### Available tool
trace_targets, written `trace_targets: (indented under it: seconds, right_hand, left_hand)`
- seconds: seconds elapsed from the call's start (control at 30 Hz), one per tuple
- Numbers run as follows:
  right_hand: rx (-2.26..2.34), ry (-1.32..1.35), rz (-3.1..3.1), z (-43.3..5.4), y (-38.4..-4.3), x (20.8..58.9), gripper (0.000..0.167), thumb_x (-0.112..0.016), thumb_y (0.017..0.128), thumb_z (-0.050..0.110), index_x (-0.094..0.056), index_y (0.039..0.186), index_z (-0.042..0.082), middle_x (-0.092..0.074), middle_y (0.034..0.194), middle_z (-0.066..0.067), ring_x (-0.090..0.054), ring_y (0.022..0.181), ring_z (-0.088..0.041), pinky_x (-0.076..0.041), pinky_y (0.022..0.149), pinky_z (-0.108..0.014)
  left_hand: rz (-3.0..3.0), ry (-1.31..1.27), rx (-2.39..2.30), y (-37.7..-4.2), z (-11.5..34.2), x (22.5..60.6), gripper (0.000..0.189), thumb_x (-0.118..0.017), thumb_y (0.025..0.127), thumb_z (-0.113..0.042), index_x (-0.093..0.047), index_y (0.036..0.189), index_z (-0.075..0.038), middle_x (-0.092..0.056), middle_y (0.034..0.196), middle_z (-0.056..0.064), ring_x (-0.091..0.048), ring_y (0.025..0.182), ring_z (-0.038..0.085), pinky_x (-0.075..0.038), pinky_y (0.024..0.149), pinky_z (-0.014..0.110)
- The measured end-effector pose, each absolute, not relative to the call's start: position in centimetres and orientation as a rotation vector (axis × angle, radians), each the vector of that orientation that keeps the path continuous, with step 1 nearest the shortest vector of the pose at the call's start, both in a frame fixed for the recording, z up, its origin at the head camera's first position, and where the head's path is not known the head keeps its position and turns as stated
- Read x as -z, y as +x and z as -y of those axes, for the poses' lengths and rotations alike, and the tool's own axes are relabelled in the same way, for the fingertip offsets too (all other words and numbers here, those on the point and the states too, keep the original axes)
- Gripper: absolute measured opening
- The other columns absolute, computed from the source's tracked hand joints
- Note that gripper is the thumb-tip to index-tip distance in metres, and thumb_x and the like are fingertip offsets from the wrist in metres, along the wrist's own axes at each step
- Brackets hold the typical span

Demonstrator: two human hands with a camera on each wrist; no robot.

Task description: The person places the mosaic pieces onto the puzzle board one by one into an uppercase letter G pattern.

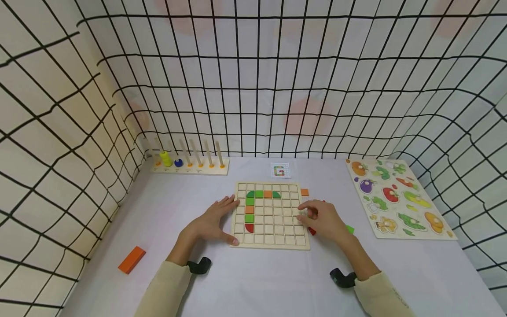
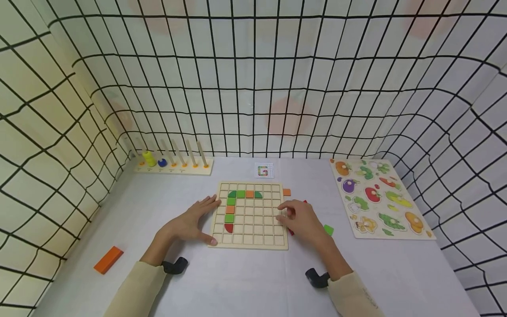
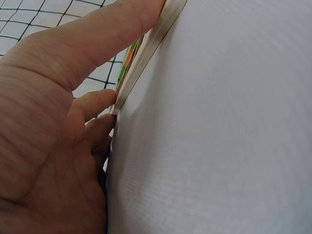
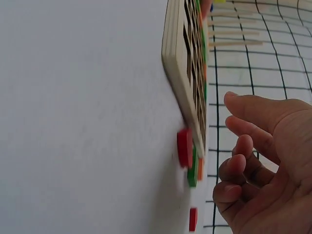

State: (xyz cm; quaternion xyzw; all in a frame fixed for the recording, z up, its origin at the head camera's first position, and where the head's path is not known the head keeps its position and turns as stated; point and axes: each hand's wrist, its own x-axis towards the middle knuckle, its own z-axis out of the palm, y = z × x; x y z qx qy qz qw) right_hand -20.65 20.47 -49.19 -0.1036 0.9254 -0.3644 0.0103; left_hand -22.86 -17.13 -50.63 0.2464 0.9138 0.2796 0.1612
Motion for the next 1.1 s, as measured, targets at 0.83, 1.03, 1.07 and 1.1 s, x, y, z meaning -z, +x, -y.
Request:
trace_targets:
  seconds: [0.83, 1.03, 1.07, 1.1]
  right_hand:
    - [0.951, -0.194, -2.916, -24.9, -20.5, 50.3, 0.035, -0.080, 0.089, 0.025, -0.075, 0.120, 0.008, -0.059, 0.083, -0.001, -0.048, 0.073, -0.017, -0.036, 0.060, -0.025]
    - [0.946, -0.198, -2.918, -25.0, -20.6, 50.4, 0.033, -0.080, 0.089, 0.022, -0.076, 0.118, 0.008, -0.060, 0.086, -0.002, -0.048, 0.073, -0.017, -0.037, 0.059, -0.025]
    - [0.945, -0.200, -2.919, -25.0, -20.6, 50.4, 0.033, -0.080, 0.089, 0.022, -0.076, 0.118, 0.007, -0.060, 0.086, -0.002, -0.048, 0.073, -0.017, -0.037, 0.059, -0.025]
    - [0.943, -0.201, -2.921, -25.0, -20.7, 50.4, 0.032, -0.080, 0.089, 0.021, -0.076, 0.117, 0.007, -0.060, 0.086, -0.002, -0.048, 0.074, -0.017, -0.038, 0.059, -0.025]
  left_hand:
    - [-2.617, 0.701, -0.807, -22.8, 17.4, 50.8, 0.126, -0.092, 0.065, -0.057, -0.026, 0.165, -0.019, -0.014, 0.174, 0.001, -0.007, 0.163, 0.024, -0.007, 0.132, 0.051]
    - [-2.612, 0.708, -0.811, -22.9, 17.3, 50.8, 0.126, -0.092, 0.065, -0.058, -0.027, 0.165, -0.019, -0.014, 0.174, 0.001, -0.006, 0.163, 0.024, -0.007, 0.132, 0.051]
    - [-2.610, 0.711, -0.812, -22.9, 17.3, 50.8, 0.126, -0.092, 0.065, -0.058, -0.027, 0.165, -0.018, -0.014, 0.174, 0.001, -0.006, 0.163, 0.024, -0.007, 0.132, 0.051]
    - [-2.609, 0.714, -0.811, -22.9, 17.3, 50.8, 0.126, -0.092, 0.065, -0.058, -0.027, 0.165, -0.018, -0.014, 0.174, 0.002, -0.007, 0.163, 0.024, -0.007, 0.132, 0.051]
